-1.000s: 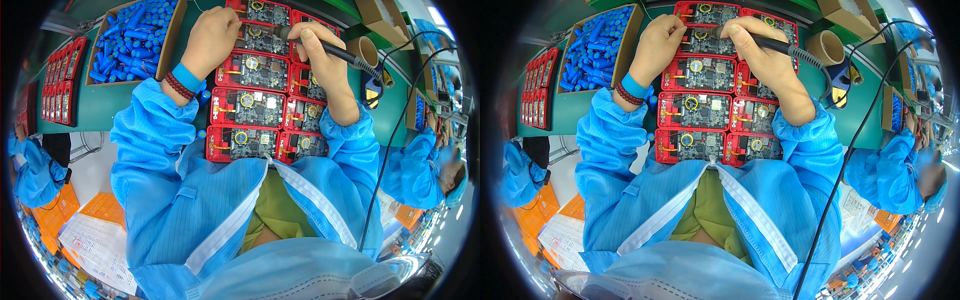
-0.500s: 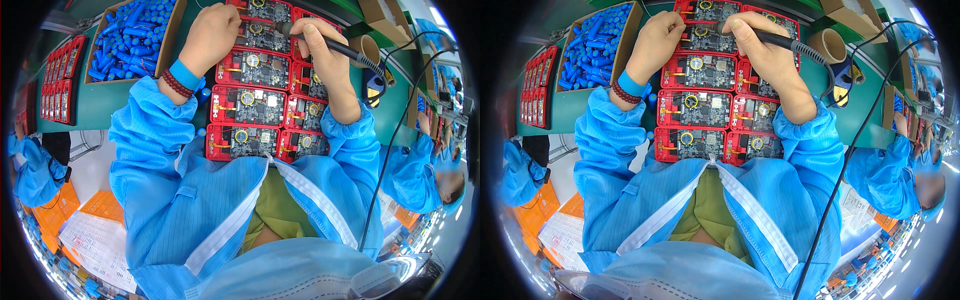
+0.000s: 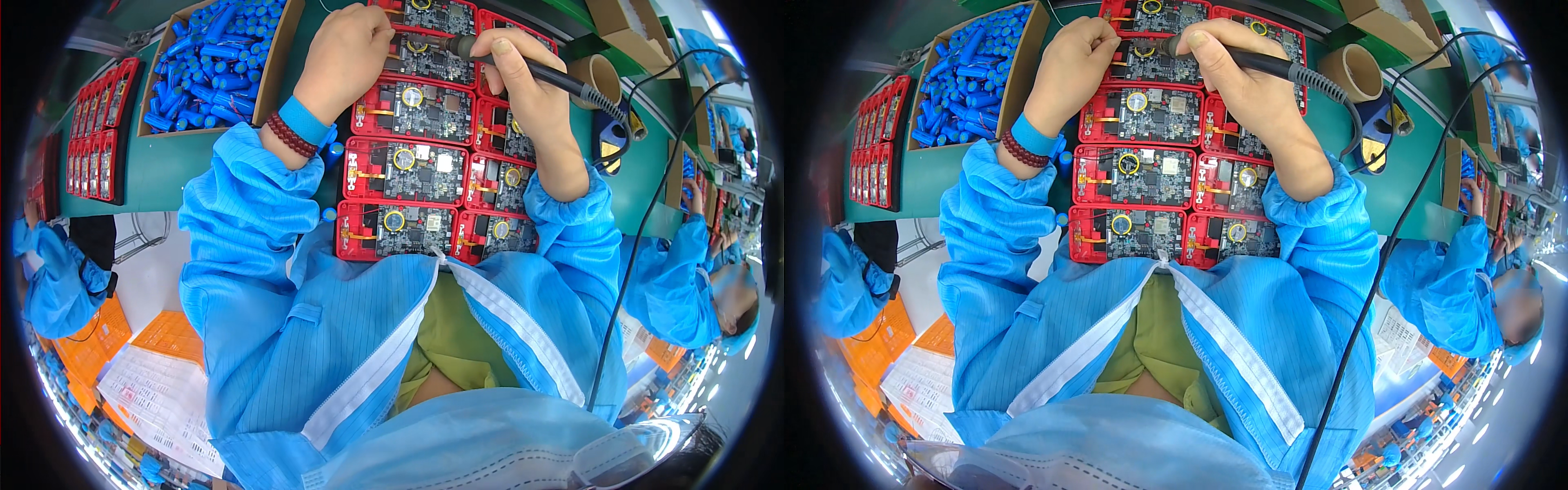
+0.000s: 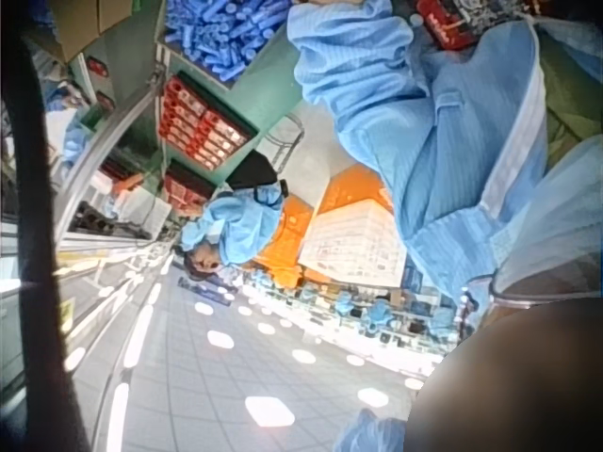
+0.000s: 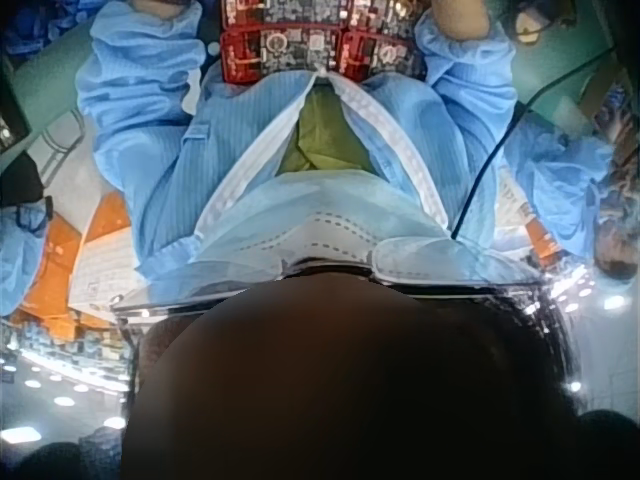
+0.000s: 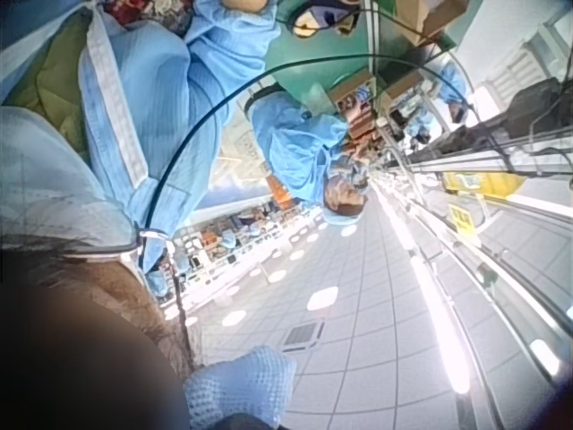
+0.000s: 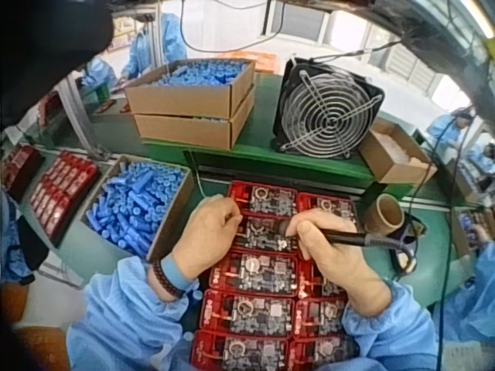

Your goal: The person places a tray of circuit boards onto the workbench and solders components using a soldering iron and solder wire. The person then takes battery cells from a box and solders them onto the circuit boards using the soldering iron.

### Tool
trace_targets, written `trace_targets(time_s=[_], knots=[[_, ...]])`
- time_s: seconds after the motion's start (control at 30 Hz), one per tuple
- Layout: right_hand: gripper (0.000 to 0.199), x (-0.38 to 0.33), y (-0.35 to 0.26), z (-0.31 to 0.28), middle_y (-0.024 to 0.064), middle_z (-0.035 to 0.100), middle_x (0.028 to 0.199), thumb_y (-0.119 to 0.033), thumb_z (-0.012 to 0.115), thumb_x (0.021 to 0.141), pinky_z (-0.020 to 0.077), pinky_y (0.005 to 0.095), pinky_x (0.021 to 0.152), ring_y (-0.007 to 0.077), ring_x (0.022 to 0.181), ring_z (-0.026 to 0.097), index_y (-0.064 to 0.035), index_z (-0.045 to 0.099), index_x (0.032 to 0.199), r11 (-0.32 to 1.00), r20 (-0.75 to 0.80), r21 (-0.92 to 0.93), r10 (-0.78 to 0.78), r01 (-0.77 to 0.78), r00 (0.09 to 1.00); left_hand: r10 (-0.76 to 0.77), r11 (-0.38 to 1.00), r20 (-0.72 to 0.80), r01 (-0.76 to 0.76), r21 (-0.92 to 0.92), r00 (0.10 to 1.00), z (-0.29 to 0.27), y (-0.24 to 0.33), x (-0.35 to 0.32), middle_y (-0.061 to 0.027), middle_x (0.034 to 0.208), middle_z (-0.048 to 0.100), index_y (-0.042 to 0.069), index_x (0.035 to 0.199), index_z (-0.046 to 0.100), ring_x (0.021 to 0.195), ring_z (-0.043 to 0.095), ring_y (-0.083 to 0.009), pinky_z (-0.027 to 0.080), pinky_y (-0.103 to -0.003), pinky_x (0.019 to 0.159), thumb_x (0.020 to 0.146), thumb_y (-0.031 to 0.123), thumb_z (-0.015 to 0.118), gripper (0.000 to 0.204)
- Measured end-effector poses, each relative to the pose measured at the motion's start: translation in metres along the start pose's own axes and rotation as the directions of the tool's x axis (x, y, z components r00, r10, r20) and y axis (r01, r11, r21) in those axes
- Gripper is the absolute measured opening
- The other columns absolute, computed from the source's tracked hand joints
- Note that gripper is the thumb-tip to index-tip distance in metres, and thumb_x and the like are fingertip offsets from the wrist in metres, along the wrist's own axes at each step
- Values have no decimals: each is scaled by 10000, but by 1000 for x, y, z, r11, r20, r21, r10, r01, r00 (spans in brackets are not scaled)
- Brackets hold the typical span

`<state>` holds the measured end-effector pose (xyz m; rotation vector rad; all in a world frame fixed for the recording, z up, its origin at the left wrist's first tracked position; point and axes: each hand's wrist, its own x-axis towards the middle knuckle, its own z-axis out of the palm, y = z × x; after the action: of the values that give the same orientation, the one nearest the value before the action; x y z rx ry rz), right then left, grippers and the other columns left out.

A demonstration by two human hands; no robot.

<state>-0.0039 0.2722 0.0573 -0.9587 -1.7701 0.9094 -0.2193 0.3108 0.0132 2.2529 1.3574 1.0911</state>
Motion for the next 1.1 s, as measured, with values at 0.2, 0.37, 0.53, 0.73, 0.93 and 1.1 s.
trace_targets(time_s=[0.2,0.37,0.53,0.73,0.93,1.1], knots=[[261,-1,-1,-1,-18,520,635,-267,526,937,359,199,483,40,547,458,-39,647,895,1000,-6,29,-8,8,1000,-16,1000,12,16,3,1000,0,-1,1,-124,746,532,15,797,562,721,537,-296,431,-371,657,831,115,581,107],[264,0,-2,-3,-18,509,601,-261,518,941,357,200,481,40,540,459,-35,647,893,999,-51,9,-46,46,998,-22,1000,14,22,-10,1000,1,-2,0,-124,737,530,13,794,559,723,537,-295,430,-372,651,833,120,580,116],[270,0,0,-1,-20,497,577,-263,511,945,357,202,483,40,535,462,-36,647,893,1000,-44,13,-18,19,999,19,1000,20,-19,16,1000,1,-5,2,-125,745,537,12,806,566,727,544,-294,437,-375,660,830,116,572,106],[269,1,1,-1,-24,499,583,-267,511,944,360,202,490,40,535,462,-43,649,891,1000,-23,8,-22,22,1000,-5,1000,56,4,14,998,0,-6,3,-129,767,551,9,830,574,748,557,-296,448,-374,678,818,100,554,94],[313,1,1,1,2,487,584,-282,463,959,293,207,488,50,542,415,-20,632,927,1000,-9,-28,-13,12,1000,2,1000,57,-3,22,998,0,-6,4,-135,772,555,7,828,572,751,561,-305,450,-378,678,808,94,545,94],[303,1,1,1,1,491,593,-277,461,960,292,206,490,49,549,418,-27,631,937,999,10,-36,-10,10,1000,11,999,54,-12,31,998,1,-6,4,-140,768,558,7,812,570,748,561,-316,451,-386,674,806,91,539,89]])
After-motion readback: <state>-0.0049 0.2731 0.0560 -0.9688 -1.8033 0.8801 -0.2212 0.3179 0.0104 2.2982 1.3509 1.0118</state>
